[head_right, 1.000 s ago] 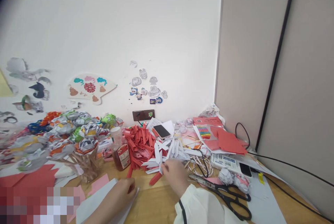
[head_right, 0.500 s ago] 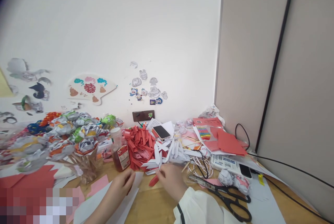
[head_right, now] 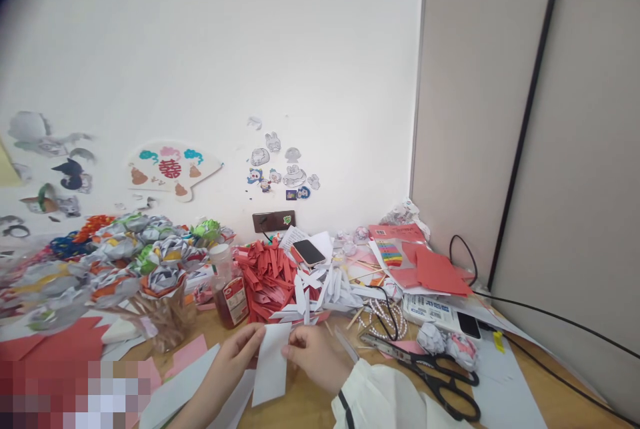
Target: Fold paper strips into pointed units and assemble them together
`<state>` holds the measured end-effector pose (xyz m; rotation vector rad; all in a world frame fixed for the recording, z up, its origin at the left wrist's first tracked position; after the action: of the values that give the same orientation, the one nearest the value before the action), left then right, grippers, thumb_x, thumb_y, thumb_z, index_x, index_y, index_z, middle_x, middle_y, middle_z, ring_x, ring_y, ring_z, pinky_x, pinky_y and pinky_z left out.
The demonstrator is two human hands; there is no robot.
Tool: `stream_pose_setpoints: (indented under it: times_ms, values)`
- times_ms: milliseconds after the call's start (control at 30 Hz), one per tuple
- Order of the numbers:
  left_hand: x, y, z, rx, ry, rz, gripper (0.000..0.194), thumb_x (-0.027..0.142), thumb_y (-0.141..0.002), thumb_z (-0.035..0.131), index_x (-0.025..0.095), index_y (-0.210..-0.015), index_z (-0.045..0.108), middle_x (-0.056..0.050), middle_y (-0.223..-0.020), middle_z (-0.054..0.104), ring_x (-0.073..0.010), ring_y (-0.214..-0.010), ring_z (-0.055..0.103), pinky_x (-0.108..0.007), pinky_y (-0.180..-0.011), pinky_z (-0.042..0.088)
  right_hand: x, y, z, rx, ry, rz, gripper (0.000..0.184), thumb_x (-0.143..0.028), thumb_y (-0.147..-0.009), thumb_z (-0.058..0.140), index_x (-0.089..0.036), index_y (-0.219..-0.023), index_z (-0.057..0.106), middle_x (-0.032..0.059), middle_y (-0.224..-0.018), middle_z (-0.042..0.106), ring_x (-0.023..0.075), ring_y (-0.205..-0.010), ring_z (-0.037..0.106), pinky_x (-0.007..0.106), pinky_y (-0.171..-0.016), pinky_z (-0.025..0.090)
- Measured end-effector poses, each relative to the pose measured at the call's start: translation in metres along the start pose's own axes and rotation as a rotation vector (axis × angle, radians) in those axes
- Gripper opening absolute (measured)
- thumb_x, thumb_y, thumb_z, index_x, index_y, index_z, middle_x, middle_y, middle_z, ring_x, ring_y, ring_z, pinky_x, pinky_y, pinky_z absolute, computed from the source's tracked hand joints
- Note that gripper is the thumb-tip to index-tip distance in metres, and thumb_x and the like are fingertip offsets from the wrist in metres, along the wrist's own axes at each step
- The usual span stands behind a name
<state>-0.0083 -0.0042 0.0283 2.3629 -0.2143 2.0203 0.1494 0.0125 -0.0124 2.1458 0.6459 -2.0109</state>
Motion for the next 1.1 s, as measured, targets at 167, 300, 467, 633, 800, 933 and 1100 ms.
stream_pose_setpoints:
  times_ms: [167, 300, 467, 633, 800, 933, 1100]
  values:
    - [-0.001, 0.0, 0.0, -0.08, -0.062, -0.013, 0.038, 0.051, -0.065, 0.054, 0.014, -0.069, 0.06, 0.001, -0.06, 0.056, -0.0147, -0.058, 0.051, -0.024, -0.051, 0.042, -0.002, -0.001, 0.001, 0.001, -0.026, -0.001, 0.025, -0.036, -0.07, 0.056, -0.016, -0.059, 0.047, -0.0054, -0.052, 0.044, 0.0081, -0.046, 0.044, 0.02, -0.046, 0.035]
    - [-0.002, 0.0, 0.003, -0.092, -0.102, 0.013, 0.034, 0.048, -0.062, 0.059, 0.014, -0.067, 0.062, 0.001, -0.059, 0.058, -0.0133, -0.056, 0.049, -0.022, -0.048, 0.038, -0.012, 0.002, 0.001, 0.013, -0.062, 0.011, 0.028, -0.041, -0.069, 0.057, -0.016, -0.061, 0.048, -0.0055, -0.051, 0.045, 0.0078, -0.044, 0.042, 0.02, -0.045, 0.033]
    - [-0.008, -0.002, 0.004, -0.082, -0.135, -0.025, 0.04, 0.054, -0.056, 0.061, 0.015, -0.061, 0.058, 0.004, -0.05, 0.051, -0.0105, -0.048, 0.043, -0.021, -0.044, 0.032, -0.013, 0.004, 0.002, 0.012, -0.011, 0.012, 0.03, -0.041, -0.068, 0.058, -0.016, -0.058, 0.048, -0.0053, -0.05, 0.045, 0.0085, -0.047, 0.043, 0.02, -0.047, 0.033]
    - [-0.016, -0.004, 0.005, -0.147, -0.162, -0.085, 0.047, 0.062, -0.052, 0.059, 0.017, -0.055, 0.046, 0.007, -0.046, 0.043, -0.0085, -0.044, 0.037, -0.02, -0.042, 0.028, -0.011, 0.003, -0.001, 0.093, 0.082, -0.013, 0.026, -0.033, -0.071, 0.055, -0.016, -0.056, 0.042, -0.0058, -0.05, 0.042, 0.0081, -0.049, 0.04, 0.019, -0.047, 0.03]
    - [-0.021, -0.006, 0.006, -0.175, -0.201, 0.007, 0.047, 0.062, -0.062, 0.051, 0.015, -0.06, 0.052, 0.006, -0.05, 0.042, -0.0095, -0.048, 0.037, -0.021, -0.044, 0.028, -0.015, 0.002, -0.003, 0.207, 0.226, -0.052, 0.024, -0.026, -0.071, 0.053, -0.017, -0.055, 0.039, -0.0062, -0.052, 0.037, 0.0079, -0.05, 0.036, 0.019, -0.048, 0.027]
    - [-0.026, -0.008, 0.005, -0.113, -0.287, 0.086, 0.045, 0.059, -0.068, 0.046, 0.015, -0.06, 0.053, 0.005, -0.053, 0.045, -0.0117, -0.052, 0.041, -0.022, -0.048, 0.033, -0.015, 0.004, 0.0, 0.24, 0.456, -0.154, 0.024, -0.023, -0.073, 0.052, -0.016, -0.053, 0.039, -0.0057, -0.052, 0.038, 0.0081, -0.052, 0.036, 0.02, -0.048, 0.025]
    - [-0.026, -0.005, 0.008, -0.151, -0.327, 0.153, 0.038, 0.048, -0.076, 0.044, 0.015, -0.078, 0.061, -0.003, -0.072, 0.063, -0.0181, -0.07, 0.054, -0.026, -0.065, 0.043, -0.017, 0.008, 0.003, 0.176, 0.573, -0.284, 0.03, -0.028, -0.079, 0.048, -0.016, -0.053, 0.04, -0.0058, -0.053, 0.037, 0.0078, -0.052, 0.035, 0.02, -0.049, 0.023]
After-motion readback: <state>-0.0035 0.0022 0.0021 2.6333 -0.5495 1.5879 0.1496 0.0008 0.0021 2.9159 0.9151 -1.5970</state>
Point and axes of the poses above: each hand's wrist, its own y-axis away from the middle knuckle, its own z-axis out of the palm, x = y × z, the point moved 1 cm from there along -y, towards the middle knuckle
